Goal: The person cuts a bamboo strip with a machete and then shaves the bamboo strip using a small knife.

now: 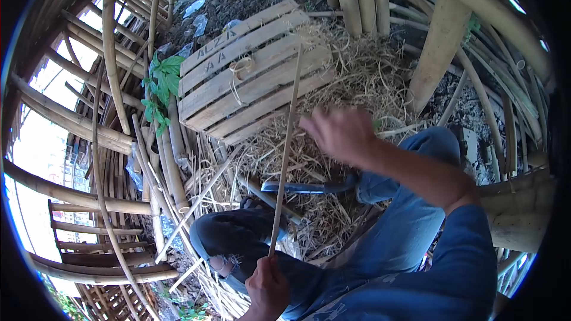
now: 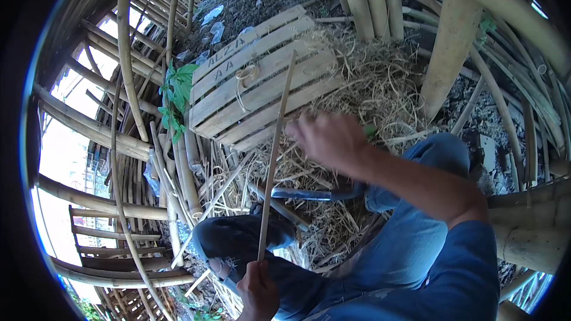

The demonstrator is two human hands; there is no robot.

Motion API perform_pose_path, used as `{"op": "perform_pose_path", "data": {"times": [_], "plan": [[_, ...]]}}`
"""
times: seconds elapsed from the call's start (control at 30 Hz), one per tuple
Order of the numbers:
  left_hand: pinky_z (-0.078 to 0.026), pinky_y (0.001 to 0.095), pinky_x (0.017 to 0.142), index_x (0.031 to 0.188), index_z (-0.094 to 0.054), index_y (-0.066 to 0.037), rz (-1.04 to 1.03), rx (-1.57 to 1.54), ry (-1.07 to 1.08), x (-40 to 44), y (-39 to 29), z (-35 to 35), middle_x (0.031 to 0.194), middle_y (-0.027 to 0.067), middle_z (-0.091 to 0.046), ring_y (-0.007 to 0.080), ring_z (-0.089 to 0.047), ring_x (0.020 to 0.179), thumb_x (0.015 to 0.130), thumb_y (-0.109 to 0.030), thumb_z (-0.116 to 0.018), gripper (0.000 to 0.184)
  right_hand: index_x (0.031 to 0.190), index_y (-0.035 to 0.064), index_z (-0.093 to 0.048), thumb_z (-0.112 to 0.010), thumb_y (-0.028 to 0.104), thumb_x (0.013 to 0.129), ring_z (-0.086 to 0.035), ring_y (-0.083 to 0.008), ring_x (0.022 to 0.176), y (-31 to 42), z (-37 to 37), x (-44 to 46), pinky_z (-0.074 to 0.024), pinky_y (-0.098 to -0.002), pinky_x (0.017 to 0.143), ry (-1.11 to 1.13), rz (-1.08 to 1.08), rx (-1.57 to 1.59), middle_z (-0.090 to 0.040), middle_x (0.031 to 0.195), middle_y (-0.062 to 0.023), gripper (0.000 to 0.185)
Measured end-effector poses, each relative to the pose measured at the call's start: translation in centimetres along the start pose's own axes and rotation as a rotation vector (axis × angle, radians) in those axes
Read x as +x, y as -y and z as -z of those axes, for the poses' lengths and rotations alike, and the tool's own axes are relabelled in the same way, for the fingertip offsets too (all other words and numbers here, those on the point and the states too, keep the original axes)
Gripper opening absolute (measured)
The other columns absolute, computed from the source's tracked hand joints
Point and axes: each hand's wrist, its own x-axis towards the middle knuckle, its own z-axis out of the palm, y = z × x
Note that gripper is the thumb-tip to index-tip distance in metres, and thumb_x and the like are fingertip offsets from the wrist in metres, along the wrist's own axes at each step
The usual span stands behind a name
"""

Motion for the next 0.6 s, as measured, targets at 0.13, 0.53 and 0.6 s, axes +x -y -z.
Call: {"op": "perform_pose_path", "data": {"times": [0.13, 0.53, 0.6], "plan": [[-0.045, 0.0459, 0.054, 0.094, -0.055, -0.007, 0.149, -0.134, 0.085, -0.4, -1.6, 1.4, 0.075, 0.0219, -0.06, 0.0429, -0.059, 0.068, 0.09, -0.008, -0.051, 0.006, 0.07, 0.0098, -0.052, -0.033, 0.042, 0.099, -0.028, -0.0074, 0.03, -1.1, -0.7, 0.9, -0.0241, -0.0255, 0.025, 0.088, -0.095, 0.159, -0.036, 0.041, 0.0028, 0.048], [-0.045, 0.0445, 0.055, 0.094, -0.056, -0.008, 0.235, -0.182, 0.114, -0.4, -1.9, 1.2, 0.071, 0.0219, -0.059, 0.0416, -0.059, 0.068, 0.09, -0.009, -0.051, 0.006, 0.071, 0.0101, -0.052, -0.037, 0.038, 0.098, -0.036, -0.0084, 0.03, 0.9, -0.8, -1.0, -0.0282, -0.0257, 0.026, -0.047, 0.122, 0.021, -0.043, 0.043, 0.0007, 0.042], [-0.045, 0.0437, 0.055, 0.093, -0.056, -0.007, 0.214, -0.184, 0.096, -1.0, -1.4, 1.4, 0.07, 0.0216, -0.059, 0.0412, -0.059, 0.066, 0.09, -0.009, -0.051, 0.006, 0.07, 0.0099, -0.052, -0.037, 0.037, 0.098, -0.036, -0.0085, 0.03, -0.6, -0.5, 0.5, -0.0284, -0.0259, 0.026, -0.038, 0.06, 0.024, -0.042, 0.043, 0.0003, 0.042]]}}
